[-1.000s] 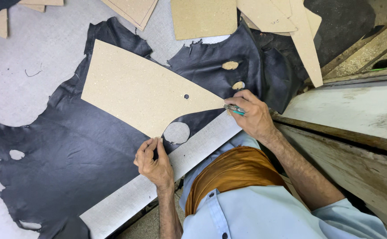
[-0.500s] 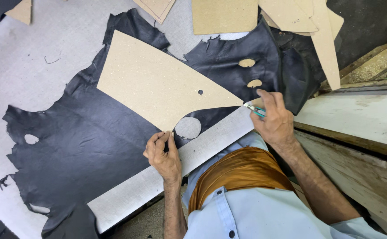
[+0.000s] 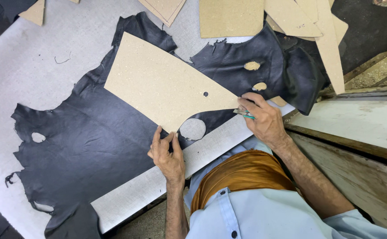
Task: The person lays out a large piece of black leather on a work table, smooths it, and uses a utility knife to cut shapes around cardboard templates. The person handles multiple templates and leather pieces, cutting and setting aside finished pieces.
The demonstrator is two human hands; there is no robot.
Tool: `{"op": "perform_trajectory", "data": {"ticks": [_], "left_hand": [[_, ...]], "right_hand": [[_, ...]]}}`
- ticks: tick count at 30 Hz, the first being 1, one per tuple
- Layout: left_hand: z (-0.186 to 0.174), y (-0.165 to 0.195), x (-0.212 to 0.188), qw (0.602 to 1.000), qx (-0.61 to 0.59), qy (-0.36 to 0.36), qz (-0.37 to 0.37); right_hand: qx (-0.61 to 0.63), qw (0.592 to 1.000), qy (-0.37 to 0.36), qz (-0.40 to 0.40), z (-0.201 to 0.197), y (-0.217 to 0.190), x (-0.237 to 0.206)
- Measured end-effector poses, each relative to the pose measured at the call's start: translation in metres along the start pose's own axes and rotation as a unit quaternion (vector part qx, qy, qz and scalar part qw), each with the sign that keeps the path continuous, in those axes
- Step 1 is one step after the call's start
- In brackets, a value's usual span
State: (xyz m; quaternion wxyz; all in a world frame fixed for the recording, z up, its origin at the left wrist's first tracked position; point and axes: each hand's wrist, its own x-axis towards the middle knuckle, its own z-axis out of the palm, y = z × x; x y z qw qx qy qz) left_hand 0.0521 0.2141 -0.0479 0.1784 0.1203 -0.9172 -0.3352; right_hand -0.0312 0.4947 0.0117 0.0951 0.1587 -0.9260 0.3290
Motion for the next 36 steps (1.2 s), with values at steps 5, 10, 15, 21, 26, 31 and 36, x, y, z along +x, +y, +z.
{"op": "perform_trajectory", "data": {"ticks": [5, 10, 15, 21, 26, 31, 36], "left_hand": [[0.0, -0.002, -0.002, 1.0, 0.013, 0.005, 0.013], [0.002, -0.001, 0.0, 1.0, 0.015, 0.011, 0.015], [0.0, 0.001, 0.003, 0.999, 0.032, -0.003, -0.008], [-0.004, 0.008, 0.005, 0.998, 0.054, -0.024, -0.036], [-0.005, 0.018, 0.009, 0.997, 0.058, -0.009, -0.042], [-0.014, 0.03, 0.016, 0.981, -0.057, -0.001, -0.184], [-0.017, 0.04, 0.028, 0.948, -0.214, 0.035, -0.235]], "right_hand": [[-0.008, 1.0, -0.016, -0.013, -0.001, 0.003, 0.006], [0.01, 1.0, -0.024, -0.018, -0.004, 0.0, 0.01], [0.059, 0.996, -0.02, -0.064, -0.001, -0.009, 0.025], [0.049, 0.985, -0.098, -0.13, 0.024, -0.015, 0.056], [0.005, 0.98, -0.156, -0.126, 0.032, -0.016, 0.069], [0.004, 0.977, -0.186, -0.1, 0.032, -0.023, 0.074], [-0.025, 0.975, -0.208, -0.077, 0.033, -0.032, 0.077]]}}
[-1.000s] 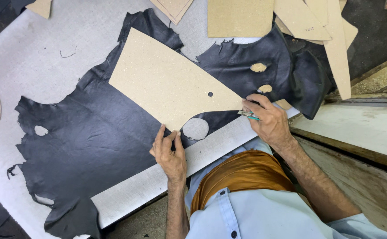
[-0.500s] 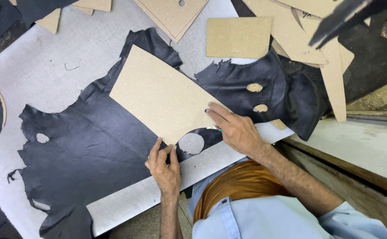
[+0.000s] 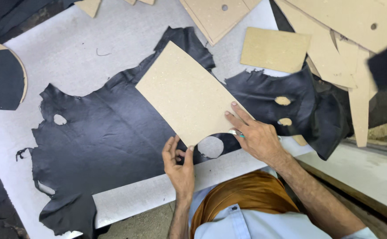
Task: The person lays out a large piece of black leather on a work table, smooths it, and uses a utility knife to cut shapes around cardboard templates. The person handles multiple templates and leather pieces, cutting and setting aside finished pieces.
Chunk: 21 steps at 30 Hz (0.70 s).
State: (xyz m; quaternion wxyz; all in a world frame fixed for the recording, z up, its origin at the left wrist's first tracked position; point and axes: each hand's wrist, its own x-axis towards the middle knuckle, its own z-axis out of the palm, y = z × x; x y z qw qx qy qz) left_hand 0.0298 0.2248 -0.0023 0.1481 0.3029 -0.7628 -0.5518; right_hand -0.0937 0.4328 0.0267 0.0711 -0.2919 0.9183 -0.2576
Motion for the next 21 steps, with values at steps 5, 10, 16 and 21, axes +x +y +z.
{"op": "perform_trajectory", "data": {"ticks": [5, 10, 16, 21], "left_hand": [[0.002, 0.007, -0.019, 0.993, -0.011, 0.007, 0.118], [-0.003, 0.011, -0.032, 0.929, 0.067, -0.036, 0.362], [-0.005, 0.015, -0.026, 0.851, 0.107, -0.134, 0.496], [-0.002, 0.016, -0.021, 0.817, 0.091, -0.182, 0.54]], "right_hand": [[-0.012, 0.999, -0.007, 0.038, 0.001, -0.008, 0.003], [-0.004, 0.999, 0.006, 0.045, 0.003, -0.014, 0.006], [0.048, 0.998, 0.026, 0.023, 0.014, 0.005, -0.004], [0.049, 0.998, 0.017, 0.04, 0.031, 0.039, -0.024]]}}
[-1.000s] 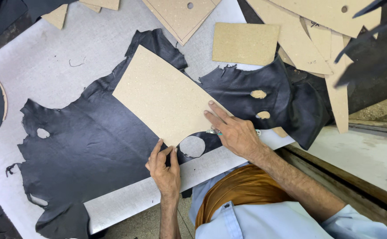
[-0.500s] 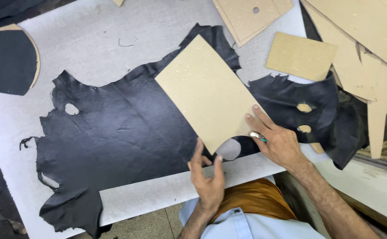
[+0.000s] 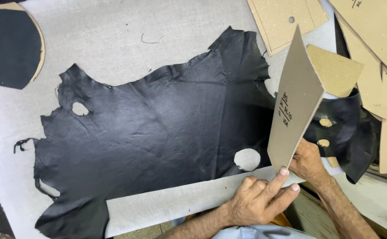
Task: The person lays out a large piece of black leather on a work table, smooths it, and uses a utility knife to cut shapes around cardboard templates. The person handles multiple templates and leather pieces, cutting and setting aside finished pieces.
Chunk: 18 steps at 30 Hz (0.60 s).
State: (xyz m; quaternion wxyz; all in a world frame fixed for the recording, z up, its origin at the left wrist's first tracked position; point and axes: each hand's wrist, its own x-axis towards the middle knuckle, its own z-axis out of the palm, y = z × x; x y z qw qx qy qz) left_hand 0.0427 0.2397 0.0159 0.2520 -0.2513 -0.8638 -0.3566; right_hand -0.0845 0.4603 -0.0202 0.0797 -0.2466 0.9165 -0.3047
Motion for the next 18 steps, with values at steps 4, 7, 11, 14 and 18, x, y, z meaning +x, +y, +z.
{"op": "perform_trajectory", "data": {"ticks": [4, 7, 11, 14, 18], "left_hand": [[-0.001, -0.006, 0.002, 1.0, -0.009, -0.007, 0.023], [-0.005, -0.012, 0.001, 1.0, -0.004, 0.005, 0.03], [-0.018, -0.024, -0.009, 0.999, -0.007, 0.043, -0.009], [-0.033, -0.033, -0.021, 0.993, -0.03, 0.051, -0.098], [-0.045, -0.043, -0.032, 0.963, -0.06, 0.035, -0.26]], "right_hand": [[-0.006, 1.0, 0.006, 0.01, 0.006, 0.011, -0.007], [-0.006, 1.0, -0.005, 0.027, 0.001, 0.001, -0.004], [0.007, 1.0, 0.014, 0.006, -0.007, -0.027, 0.01], [-0.032, 0.998, -0.006, 0.049, -0.008, -0.043, 0.021], [-0.051, 0.997, -0.01, 0.053, -0.006, -0.05, 0.027]]}}
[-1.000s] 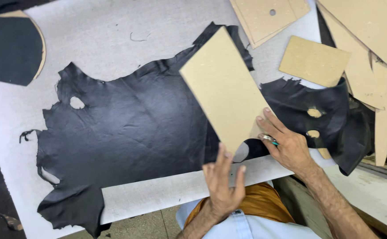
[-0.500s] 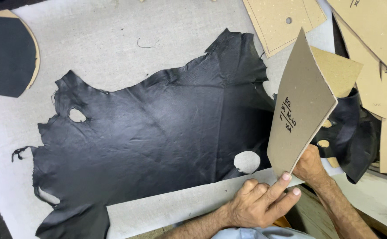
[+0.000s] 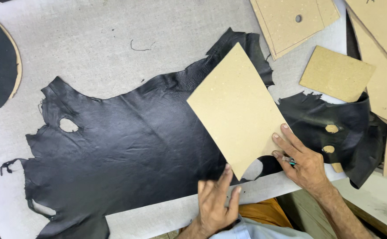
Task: The person lays out a large piece of black leather on a work table, smooths it, and uses a utility knife to cut shapes around cardboard templates. The person handles multiple templates and leather pieces, cutting and setting aside finished pieces.
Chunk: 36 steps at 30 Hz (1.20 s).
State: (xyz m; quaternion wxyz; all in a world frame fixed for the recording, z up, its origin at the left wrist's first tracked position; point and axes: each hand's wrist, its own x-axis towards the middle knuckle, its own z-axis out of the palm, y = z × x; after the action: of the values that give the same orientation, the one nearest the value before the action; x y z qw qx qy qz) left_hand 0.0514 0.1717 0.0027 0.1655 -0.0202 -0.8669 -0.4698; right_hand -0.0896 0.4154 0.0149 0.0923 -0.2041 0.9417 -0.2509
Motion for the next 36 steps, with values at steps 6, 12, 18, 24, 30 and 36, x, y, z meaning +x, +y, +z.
{"op": "perform_trajectory", "data": {"ticks": [6, 12, 18, 24, 30, 36], "left_hand": [[0.004, -0.011, 0.001, 0.992, -0.008, -0.03, -0.123], [0.002, -0.006, -0.001, 0.999, 0.004, -0.006, -0.044], [0.015, 0.015, -0.002, 0.985, 0.081, 0.002, 0.151], [0.02, 0.033, 0.016, 0.974, 0.026, -0.04, 0.22], [0.008, 0.048, 0.026, 0.968, -0.067, -0.132, 0.203], [0.0, 0.035, 0.017, 0.973, 0.011, -0.124, 0.196]], "right_hand": [[-0.017, 1.0, 0.002, 0.0, 0.005, 0.006, -0.005], [-0.022, 1.0, 0.004, -0.004, 0.005, 0.006, -0.003], [0.005, 0.999, 0.017, -0.031, 0.002, 0.006, -0.005], [0.074, 0.997, -0.003, -0.014, 0.011, 0.04, -0.024], [0.015, 1.0, -0.018, -0.012, 0.017, 0.058, -0.032], [0.053, 0.998, 0.023, -0.037, 0.003, 0.02, -0.014]]}}
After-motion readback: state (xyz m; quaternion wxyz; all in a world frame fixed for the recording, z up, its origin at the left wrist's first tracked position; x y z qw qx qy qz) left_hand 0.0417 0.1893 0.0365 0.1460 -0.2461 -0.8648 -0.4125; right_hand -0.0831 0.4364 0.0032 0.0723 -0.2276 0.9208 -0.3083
